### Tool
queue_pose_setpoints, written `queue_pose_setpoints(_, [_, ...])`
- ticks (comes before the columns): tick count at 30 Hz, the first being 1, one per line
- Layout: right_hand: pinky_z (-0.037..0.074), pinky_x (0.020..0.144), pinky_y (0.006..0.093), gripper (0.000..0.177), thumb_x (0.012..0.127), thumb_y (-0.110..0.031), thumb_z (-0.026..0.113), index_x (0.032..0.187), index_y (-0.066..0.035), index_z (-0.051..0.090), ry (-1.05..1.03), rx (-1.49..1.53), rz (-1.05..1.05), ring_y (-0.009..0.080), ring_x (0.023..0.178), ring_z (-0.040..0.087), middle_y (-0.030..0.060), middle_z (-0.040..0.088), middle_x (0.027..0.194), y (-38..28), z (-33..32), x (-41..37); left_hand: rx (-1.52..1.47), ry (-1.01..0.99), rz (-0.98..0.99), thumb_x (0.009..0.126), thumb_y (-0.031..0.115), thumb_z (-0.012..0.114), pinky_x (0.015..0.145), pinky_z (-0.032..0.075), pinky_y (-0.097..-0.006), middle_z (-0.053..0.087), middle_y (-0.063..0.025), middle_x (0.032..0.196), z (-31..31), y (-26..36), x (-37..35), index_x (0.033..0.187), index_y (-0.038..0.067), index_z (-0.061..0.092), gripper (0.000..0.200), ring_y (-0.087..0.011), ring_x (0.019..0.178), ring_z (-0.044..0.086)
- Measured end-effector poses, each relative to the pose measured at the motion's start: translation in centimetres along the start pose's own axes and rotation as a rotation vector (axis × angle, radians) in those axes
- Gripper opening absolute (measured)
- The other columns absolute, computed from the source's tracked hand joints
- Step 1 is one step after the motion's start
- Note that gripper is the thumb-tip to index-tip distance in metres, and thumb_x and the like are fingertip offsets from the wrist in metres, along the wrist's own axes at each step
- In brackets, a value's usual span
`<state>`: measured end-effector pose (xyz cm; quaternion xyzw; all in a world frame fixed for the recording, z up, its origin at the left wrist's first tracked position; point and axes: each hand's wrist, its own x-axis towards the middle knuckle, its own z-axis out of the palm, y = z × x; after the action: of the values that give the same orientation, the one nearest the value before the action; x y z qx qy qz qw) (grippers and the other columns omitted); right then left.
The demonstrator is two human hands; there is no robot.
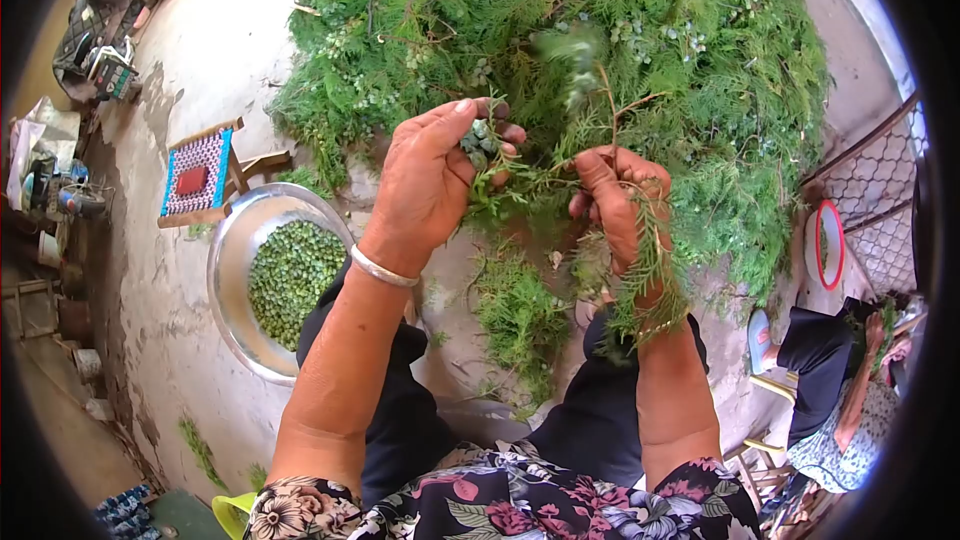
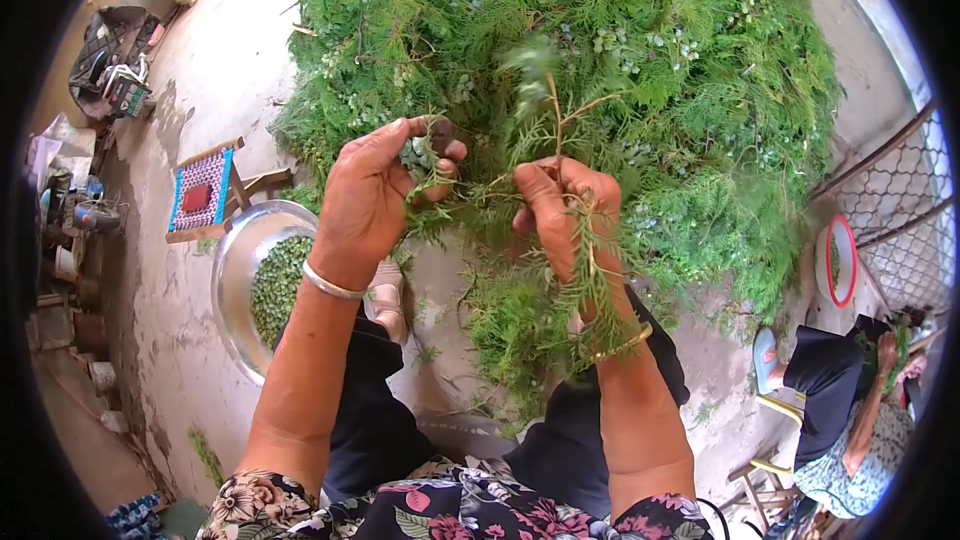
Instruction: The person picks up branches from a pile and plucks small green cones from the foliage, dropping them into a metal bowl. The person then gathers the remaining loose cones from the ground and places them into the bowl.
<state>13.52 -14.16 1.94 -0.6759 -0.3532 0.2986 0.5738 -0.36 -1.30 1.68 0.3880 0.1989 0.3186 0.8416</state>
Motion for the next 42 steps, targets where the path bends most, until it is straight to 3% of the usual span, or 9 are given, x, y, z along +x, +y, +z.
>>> queue_pose_setpoints(5, [0.046, 0.053, 0.0248, 0.02, 0.082, -0.019, 0.07, 0.085, 0.0, 0.066, 0.065, -0.241, -0.297, 0.0091, 0.059, 0.058, 0.0029, 0.062, 0.065, 0.6, 1.4, 0.1, 0.282, 0.036, -0.004, 0.095, 0.021, 0.045, 0.058, 0.047, -0.0226, 0.064, -0.0106, 0.084, 1.5, -0.8, -0.7, 0.105, -0.007, 0.056, 0.032, -0.011, 0.064, 0.056])
queue_pose_setpoints(10, [0.047, 0.057, 0.0236, 0.013, 0.08, -0.006, 0.066, 0.09, 0.003, 0.064, -0.006, 0.269, -0.2, 0.0101, 0.064, 0.059, 0.0068, 0.065, 0.074, 0.9, 2.5, -0.4, 0.732, -0.071, 0.119, 0.093, 0.023, 0.046, 0.052, 0.035, -0.0194, 0.06, -0.0012, 0.07, 1.9, -2.3, -0.9, 0.1, -0.004, 0.061, 0.032, -0.0041, 0.058, 0.047])
queue_pose_setpoints(17, [0.047, 0.056, 0.0261, 0.011, 0.078, -0.004, 0.067, 0.084, 0.003, 0.062, 0.084, -0.09, -0.314, 0.0117, 0.062, 0.059, 0.0068, 0.064, 0.073, 1.9, 0.9, 0.2, 0.642, -0.123, 0.029, 0.092, 0.017, 0.05, 0.055, 0.041, -0.0203, 0.061, -0.0035, 0.074, 2.6, -2.5, -1.0, 0.102, -0.007, 0.06, 0.028, -0.0075, 0.062, 0.053])
queue_pose_setpoints(19, [0.047, 0.057, 0.0279, 0.01, 0.078, -0.005, 0.067, 0.083, 0.002, 0.062, 0.251, -0.238, -0.403, 0.0151, 0.063, 0.06, 0.009, 0.063, 0.071, 1.9, 0.9, 0.4, 0.262, 0.059, 0.01, 0.09, 0.013, 0.054, 0.053, 0.045, -0.0212, 0.06, -0.0049, 0.074, 2.6, -3.1, -0.9, 0.092, -0.006, 0.059, 0.02, -0.0087, 0.063, 0.055])
queue_pose_setpoints(23, [0.047, 0.058, 0.0289, 0.012, 0.077, -0.007, 0.069, 0.081, 0.002, 0.062, 0.238, -0.2, -0.351, 0.017, 0.062, 0.059, 0.0111, 0.063, 0.072, 1.4, 1.1, 0.2, 0.162, 0.099, 0.05, 0.084, 0.007, 0.061, 0.052, 0.046, -0.0204, 0.062, -0.0055, 0.076, 2.6, -3.4, -0.7, 0.1, -0.006, 0.061, 0.02, -0.0081, 0.063, 0.057])
queue_pose_setpoints(33, [0.048, 0.061, 0.0323, 0.017, 0.075, -0.006, 0.07, 0.086, 0.004, 0.061, 0.154, -0.242, -0.211, 0.0204, 0.063, 0.06, 0.0123, 0.064, 0.074, 1.8, 0.9, 0.4, 0.614, 0.056, 0.128, 0.085, 0.004, 0.061, 0.048, 0.043, -0.0196, 0.063, -0.0027, 0.077, 2.3, -2.9, -1.0, 0.096, -0.004, 0.063, 0.014, -0.0066, 0.058, 0.055])
queue_pose_setpoints(36, [0.048, 0.063, 0.0346, 0.017, 0.076, -0.007, 0.069, 0.086, 0.004, 0.06, 0.262, -0.406, -0.503, 0.0237, 0.067, 0.061, 0.0136, 0.064, 0.077, 3.0, 1.1, 0.3, 0.739, -0.008, 0.161, 0.085, 0.005, 0.061, 0.048, 0.042, -0.02, 0.062, -0.0032, 0.076, 2.3, -2.8, -1.1, 0.097, -0.005, 0.062, 0.015, -0.0071, 0.059, 0.055])
queue_pose_setpoints(38, [0.048, 0.065, 0.035, 0.015, 0.077, -0.009, 0.068, 0.083, 0.003, 0.061, 0.183, -0.247, -0.248, 0.0266, 0.069, 0.061, 0.0152, 0.064, 0.078, 3.1, 1.3, 0.3, 0.386, -0.005, -0.013, 0.087, 0.006, 0.059, 0.047, 0.043, -0.0204, 0.062, -0.0043, 0.079, 2.0, -2.7, -0.8, 0.099, -0.005, 0.06, 0.017, -0.0078, 0.061, 0.055])
queue_pose_setpoints(42, [0.047, 0.066, 0.0324, 0.012, 0.08, -0.01, 0.066, 0.082, 0.001, 0.061, 0.139, -0.163, -0.23, 0.0207, 0.067, 0.06, 0.0113, 0.064, 0.076, 1.4, 0.7, 0.1, 0.083, -0.051, -0.133, 0.088, 0.007, 0.057, 0.046, 0.043, -0.0194, 0.061, -0.0059, 0.084, 1.5, -2.4, -0.7, 0.102, -0.005, 0.058, 0.019, -0.0088, 0.062, 0.054])
